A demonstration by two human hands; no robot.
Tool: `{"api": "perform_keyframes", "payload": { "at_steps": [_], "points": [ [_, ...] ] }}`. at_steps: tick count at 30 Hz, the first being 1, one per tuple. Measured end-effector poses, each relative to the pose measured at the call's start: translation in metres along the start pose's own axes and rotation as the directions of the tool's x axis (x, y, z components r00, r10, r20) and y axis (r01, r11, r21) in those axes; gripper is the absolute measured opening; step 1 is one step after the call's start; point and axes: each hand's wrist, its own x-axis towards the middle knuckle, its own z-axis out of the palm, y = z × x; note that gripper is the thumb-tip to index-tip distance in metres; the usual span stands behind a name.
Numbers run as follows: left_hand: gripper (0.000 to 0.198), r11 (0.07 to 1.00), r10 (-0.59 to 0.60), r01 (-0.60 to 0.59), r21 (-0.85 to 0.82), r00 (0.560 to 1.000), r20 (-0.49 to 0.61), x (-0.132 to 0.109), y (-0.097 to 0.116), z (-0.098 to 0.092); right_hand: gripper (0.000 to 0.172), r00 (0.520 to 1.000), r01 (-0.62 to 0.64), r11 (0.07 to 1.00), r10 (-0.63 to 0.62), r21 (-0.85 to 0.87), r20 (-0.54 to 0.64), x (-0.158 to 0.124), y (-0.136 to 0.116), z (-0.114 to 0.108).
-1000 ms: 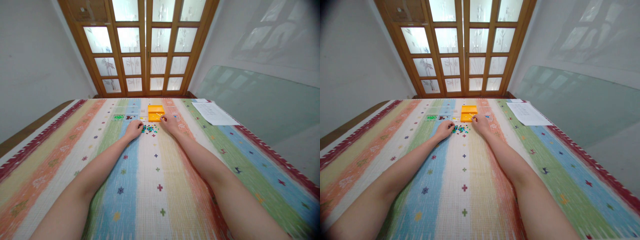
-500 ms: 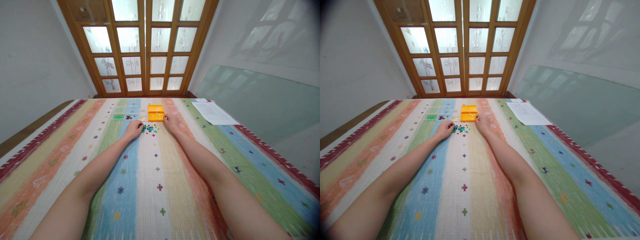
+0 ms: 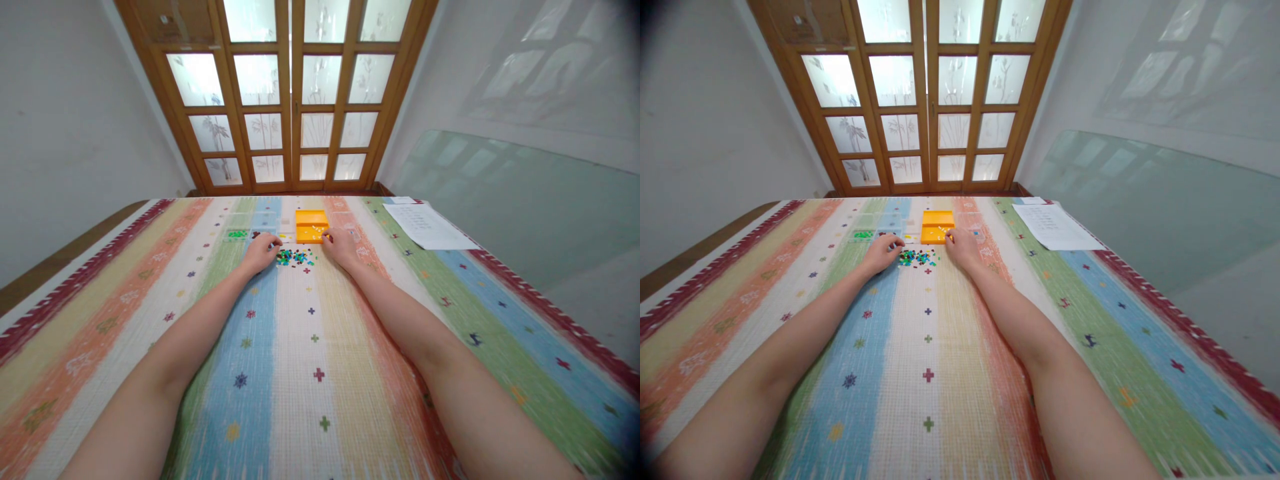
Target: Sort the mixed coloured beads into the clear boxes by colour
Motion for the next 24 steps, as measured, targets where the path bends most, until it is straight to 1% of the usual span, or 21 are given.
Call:
{"api": "perform_keyframes", "payload": {
  "at_steps": [1, 4, 7, 9, 12, 16, 24],
  "points": [
    [0.020, 0.999, 0.002, -0.001, -0.034, 1.000, 0.020, 0.001, -0.005, -0.005, 0.023, 1.000, 0.001, 1.000, -0.001, 0.002, -0.002, 0.000, 0.000, 0.000],
    [0.022, 0.994, 0.034, -0.020, -0.106, 0.991, 0.128, 0.000, -0.014, -0.015, 0.022, 1.000, 0.008, 1.000, -0.008, 0.011, -0.004, -0.001, 0.000, -0.001],
    [0.020, 0.990, 0.086, -0.054, -0.130, 0.964, 0.253, -0.002, -0.013, -0.018, 0.021, 1.000, 0.012, 1.000, -0.012, 0.028, -0.005, -0.002, -0.001, -0.002],
    [0.019, 0.989, 0.119, -0.086, -0.119, 0.943, 0.311, -0.003, -0.009, -0.018, 0.020, 1.000, 0.009, 0.999, -0.009, 0.038, -0.004, -0.002, -0.001, -0.003],
    [0.021, 0.988, 0.149, -0.125, -0.096, 0.933, 0.326, -0.003, -0.002, -0.017, 0.019, 1.000, 0.012, 0.999, -0.012, 0.041, -0.009, -0.002, -0.002, -0.003],
    [0.026, 0.989, 0.145, -0.124, -0.081, 0.929, 0.340, -0.003, 0.002, -0.016, 0.019, 1.000, 0.024, 0.999, -0.024, 0.028, -0.008, -0.001, -0.003, -0.004],
    [0.031, 0.985, 0.168, -0.147, -0.088, 0.924, 0.342, -0.003, 0.001, -0.016, 0.020, 0.999, 0.048, 0.999, -0.048, 0.004, 0.009, -0.002, -0.003, -0.007]
  ]
}}
